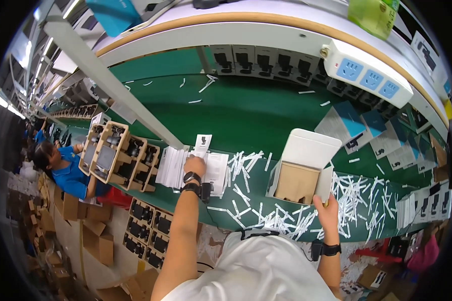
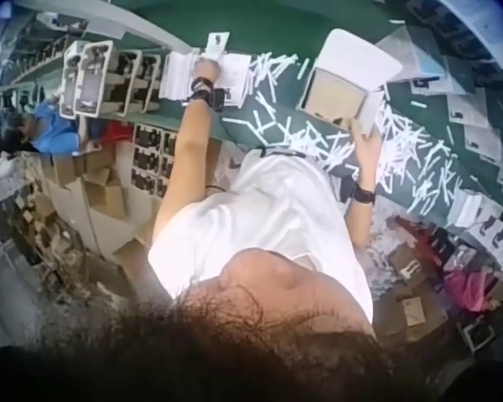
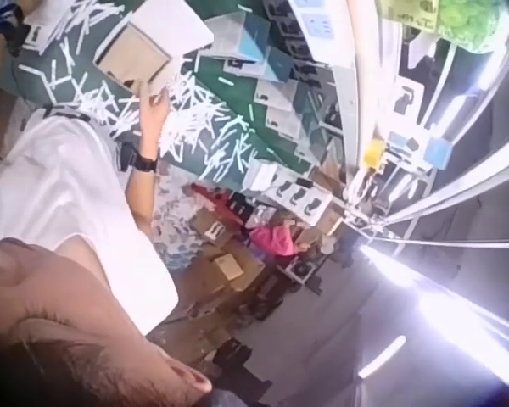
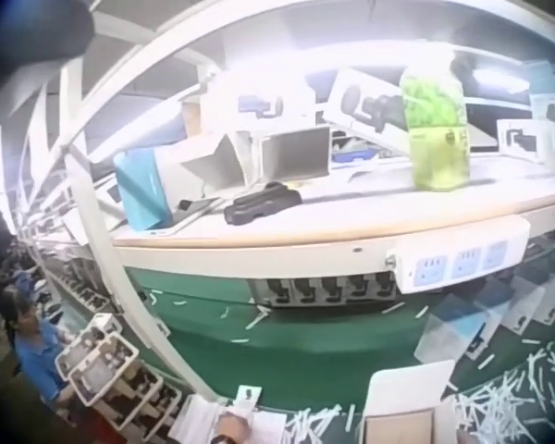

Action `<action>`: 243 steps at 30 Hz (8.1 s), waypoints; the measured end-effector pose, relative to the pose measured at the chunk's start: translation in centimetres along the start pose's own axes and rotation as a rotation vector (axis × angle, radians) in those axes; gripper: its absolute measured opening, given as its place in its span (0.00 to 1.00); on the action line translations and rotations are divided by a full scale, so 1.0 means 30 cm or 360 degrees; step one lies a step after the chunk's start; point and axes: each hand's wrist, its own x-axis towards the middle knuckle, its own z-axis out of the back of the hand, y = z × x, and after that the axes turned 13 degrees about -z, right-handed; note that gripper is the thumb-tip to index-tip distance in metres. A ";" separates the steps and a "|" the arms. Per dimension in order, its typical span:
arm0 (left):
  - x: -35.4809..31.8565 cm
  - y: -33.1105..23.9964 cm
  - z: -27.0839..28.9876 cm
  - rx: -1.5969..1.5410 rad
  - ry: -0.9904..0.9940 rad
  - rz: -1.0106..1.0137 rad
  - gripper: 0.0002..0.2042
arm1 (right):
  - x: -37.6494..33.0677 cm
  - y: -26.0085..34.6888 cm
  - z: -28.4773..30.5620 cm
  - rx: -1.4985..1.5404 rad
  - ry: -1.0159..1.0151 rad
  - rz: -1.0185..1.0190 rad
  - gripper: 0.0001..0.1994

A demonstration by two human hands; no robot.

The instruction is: The person packs boxes by hand, placing a manual and a small blue box into a larger white box before applying tape to the blue box. They repeat this process several times, stacking the completed boxes on the side.

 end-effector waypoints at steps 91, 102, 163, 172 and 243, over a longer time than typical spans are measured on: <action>-0.463 -0.869 0.304 -0.0343 -0.0284 -0.1991 0.15 | 0.174 0.310 -0.305 -0.0973 -0.0258 0.0833 0.12; -0.450 -0.879 0.339 -0.0307 -0.0488 -0.2045 0.24 | 0.305 0.389 0.057 0.0696 -0.0237 0.0677 0.20; -0.386 -0.777 0.274 -0.1927 -0.0303 -0.1419 0.29 | -0.038 0.321 0.132 -0.0238 0.1133 0.0839 0.08; -0.384 -0.784 0.264 -0.1926 -0.0282 -0.1414 0.31 | -0.060 0.380 0.145 -0.0794 0.0356 0.0901 0.18; -0.407 -0.855 0.391 -0.0184 -0.0079 -0.1992 0.39 | -0.070 -0.055 -0.079 -0.0605 -0.0486 0.1299 0.25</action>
